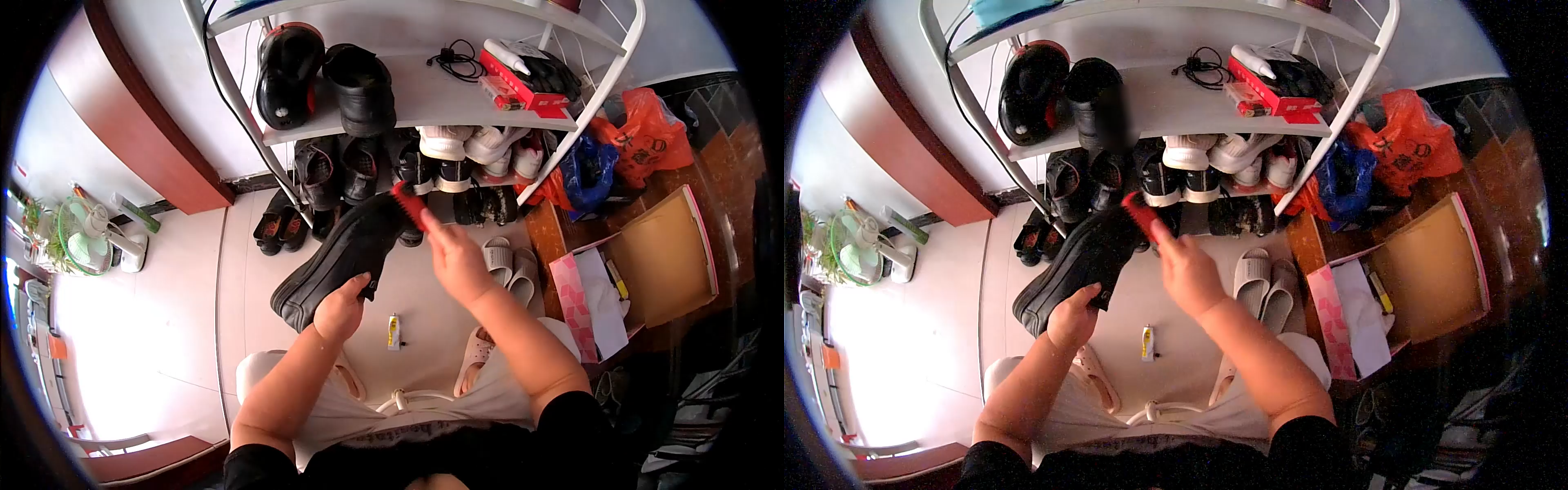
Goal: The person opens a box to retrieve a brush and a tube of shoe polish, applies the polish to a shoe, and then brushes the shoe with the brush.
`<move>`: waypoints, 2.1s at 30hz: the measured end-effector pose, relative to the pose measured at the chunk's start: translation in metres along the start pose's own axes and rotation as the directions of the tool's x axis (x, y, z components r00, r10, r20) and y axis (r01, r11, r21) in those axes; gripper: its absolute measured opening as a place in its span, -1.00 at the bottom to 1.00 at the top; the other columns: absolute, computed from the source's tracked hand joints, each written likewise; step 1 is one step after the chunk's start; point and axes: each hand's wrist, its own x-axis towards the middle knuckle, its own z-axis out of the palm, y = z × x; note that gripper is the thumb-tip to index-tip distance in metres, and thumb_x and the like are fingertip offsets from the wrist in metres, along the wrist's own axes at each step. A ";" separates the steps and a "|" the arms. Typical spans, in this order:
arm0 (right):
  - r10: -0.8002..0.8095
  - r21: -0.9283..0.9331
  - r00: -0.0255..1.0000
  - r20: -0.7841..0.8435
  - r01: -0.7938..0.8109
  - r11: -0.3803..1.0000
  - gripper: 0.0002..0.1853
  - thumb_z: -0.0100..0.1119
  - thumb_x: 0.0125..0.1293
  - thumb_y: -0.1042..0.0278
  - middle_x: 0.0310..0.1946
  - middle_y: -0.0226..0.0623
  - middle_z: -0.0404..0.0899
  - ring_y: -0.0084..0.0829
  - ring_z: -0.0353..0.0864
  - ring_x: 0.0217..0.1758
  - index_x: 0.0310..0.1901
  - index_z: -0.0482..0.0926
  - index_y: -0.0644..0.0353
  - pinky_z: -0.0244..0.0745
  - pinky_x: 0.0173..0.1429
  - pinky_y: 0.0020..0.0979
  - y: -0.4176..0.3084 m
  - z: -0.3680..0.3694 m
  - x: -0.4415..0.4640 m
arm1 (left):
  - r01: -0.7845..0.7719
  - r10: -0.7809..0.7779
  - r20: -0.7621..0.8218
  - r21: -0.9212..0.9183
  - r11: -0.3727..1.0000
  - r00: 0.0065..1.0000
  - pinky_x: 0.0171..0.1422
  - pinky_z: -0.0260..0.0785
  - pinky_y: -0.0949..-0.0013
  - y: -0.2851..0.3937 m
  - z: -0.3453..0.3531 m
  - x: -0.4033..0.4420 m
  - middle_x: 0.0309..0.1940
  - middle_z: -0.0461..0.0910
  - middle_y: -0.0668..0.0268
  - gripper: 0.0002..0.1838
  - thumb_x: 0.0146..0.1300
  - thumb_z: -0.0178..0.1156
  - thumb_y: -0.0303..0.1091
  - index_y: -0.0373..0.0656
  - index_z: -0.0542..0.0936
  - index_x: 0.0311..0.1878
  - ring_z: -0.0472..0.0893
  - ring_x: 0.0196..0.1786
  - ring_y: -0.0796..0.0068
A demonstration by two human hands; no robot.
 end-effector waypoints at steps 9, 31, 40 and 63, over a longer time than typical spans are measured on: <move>0.042 -0.009 0.998 -0.055 -0.042 0.999 -0.49 0.01 0.13 0.57 -0.49 -0.12 0.43 -0.12 0.46 -0.44 0.17 0.34 0.03 0.40 -0.35 -0.23 0.005 -0.011 0.001 | 0.165 -0.173 -0.091 -0.093 0.982 0.981 -0.17 0.40 0.34 -0.002 0.008 0.006 -0.37 0.59 0.17 -0.80 0.11 0.09 -0.36 -0.10 0.58 -0.19 0.58 -0.29 0.26; 0.143 -0.060 0.990 -0.004 -0.142 0.988 -0.51 0.00 0.18 0.48 -0.42 -0.08 0.47 -0.08 0.49 -0.41 0.19 0.30 -0.03 0.41 -0.35 -0.17 0.034 -0.005 -0.007 | -0.092 0.064 0.074 0.481 0.872 0.995 0.05 0.32 0.37 -0.003 -0.015 0.002 -0.07 0.54 0.19 -0.74 0.07 0.17 -0.42 -0.21 0.54 -0.13 0.51 0.01 0.37; -0.046 0.019 0.999 0.019 0.045 0.999 -0.40 0.00 0.13 0.55 -0.46 -0.14 0.40 -0.11 0.47 -0.45 0.26 0.23 -0.03 0.41 -0.37 -0.21 -0.014 0.008 -0.013 | 0.320 -0.197 0.293 -0.939 0.122 0.936 0.33 0.13 0.23 0.032 -0.011 0.017 0.15 0.33 0.04 -0.52 0.09 -0.07 -0.59 -0.33 0.31 0.15 0.33 0.22 0.16; -0.201 0.156 0.966 0.160 0.177 0.972 -0.51 0.11 0.11 0.43 -0.55 -0.23 0.40 -0.20 0.41 -0.58 0.13 0.41 -0.11 0.41 -0.47 -0.27 -0.011 -0.019 -0.011 | 0.117 -0.163 0.181 0.241 0.964 0.970 0.15 0.23 0.32 0.035 -0.022 0.007 -0.08 0.52 0.15 -0.63 0.07 0.09 -0.26 -0.13 0.51 -0.02 0.45 0.02 0.22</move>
